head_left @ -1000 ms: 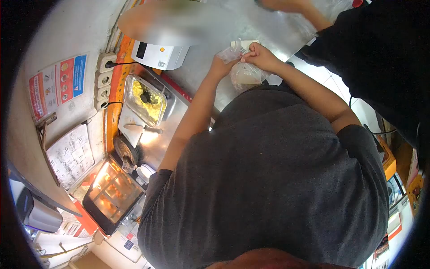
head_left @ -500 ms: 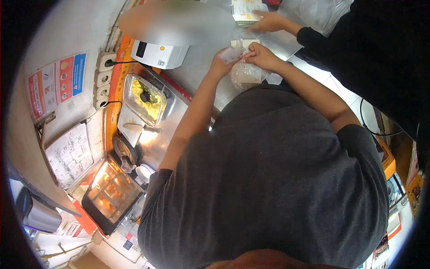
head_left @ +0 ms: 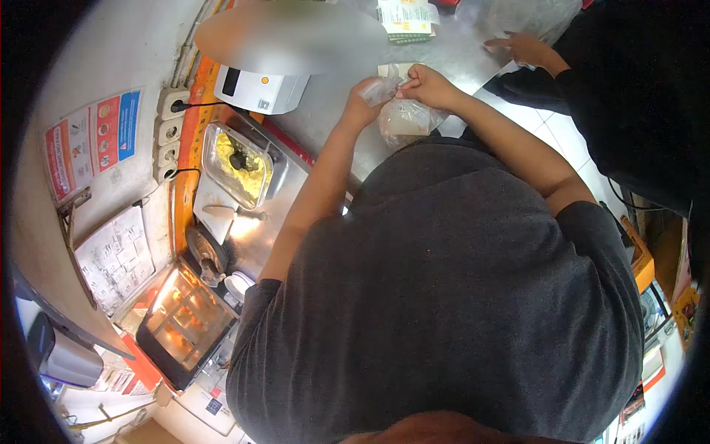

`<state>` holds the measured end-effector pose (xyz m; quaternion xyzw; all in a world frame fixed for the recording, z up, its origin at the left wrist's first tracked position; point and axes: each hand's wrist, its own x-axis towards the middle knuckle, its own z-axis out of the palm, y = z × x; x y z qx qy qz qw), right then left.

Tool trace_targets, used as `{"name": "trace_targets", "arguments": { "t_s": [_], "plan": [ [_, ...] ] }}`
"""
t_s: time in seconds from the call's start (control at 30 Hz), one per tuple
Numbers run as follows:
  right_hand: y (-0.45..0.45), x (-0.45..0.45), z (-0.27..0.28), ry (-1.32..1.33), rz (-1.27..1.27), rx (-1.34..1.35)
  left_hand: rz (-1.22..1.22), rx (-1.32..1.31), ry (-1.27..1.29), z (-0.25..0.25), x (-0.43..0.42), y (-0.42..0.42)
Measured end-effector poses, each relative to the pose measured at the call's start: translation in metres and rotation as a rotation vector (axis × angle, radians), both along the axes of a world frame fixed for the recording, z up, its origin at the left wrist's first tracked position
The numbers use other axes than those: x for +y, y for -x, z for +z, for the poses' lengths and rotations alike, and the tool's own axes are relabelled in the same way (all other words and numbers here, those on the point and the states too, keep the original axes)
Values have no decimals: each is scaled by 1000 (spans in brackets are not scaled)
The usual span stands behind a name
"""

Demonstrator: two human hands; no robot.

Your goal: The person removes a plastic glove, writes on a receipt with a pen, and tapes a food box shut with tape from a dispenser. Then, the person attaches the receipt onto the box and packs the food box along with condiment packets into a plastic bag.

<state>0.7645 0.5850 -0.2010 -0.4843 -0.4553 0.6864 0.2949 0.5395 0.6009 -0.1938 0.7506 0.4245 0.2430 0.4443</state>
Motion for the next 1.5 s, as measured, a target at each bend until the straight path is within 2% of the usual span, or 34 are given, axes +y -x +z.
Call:
{"name": "trace_targets", "arguments": {
  "t_s": [0.03,0.1,0.33,0.4,0.5,0.63,0.73,0.8,0.9,1.03,1.13,1.2,1.3,1.37,1.5],
  "plan": [
    [0,0,0,-1,2,34,-2,1,0,5,-2,-2],
    [0,0,1,-1,1,69,149,-35,272,16,-7,-7],
    [-2,2,-6,-88,60,-23,196,-6,315,22,-7,-10],
    [-2,2,-6,-94,63,-46,83,51,119,17,-5,-6],
    [-3,1,-5,-46,40,54,87,110,21,6,-4,-3],
    [-1,3,-9,-4,29,146,79,9,182,6,-7,-1],
    [-2,2,2,40,26,161,109,4,120,1,-6,0],
    [-5,2,10,79,27,166,24,30,-13,-5,-3,3],
    [-6,4,11,86,55,152,-13,12,-62,-11,-1,4],
    [-5,7,3,51,73,55,12,-64,-64,-5,-2,1],
    [-5,6,3,68,57,81,1,21,-60,-9,-3,4],
    [-6,4,3,76,40,132,128,-72,99,-15,-5,2],
    [-7,6,-6,50,71,130,168,-68,195,-14,-7,2],
    [-5,7,-22,-2,94,160,166,-69,238,5,-9,-4],
    [-2,6,-18,18,89,178,195,-65,269,-1,-8,-2]
  ]
}}
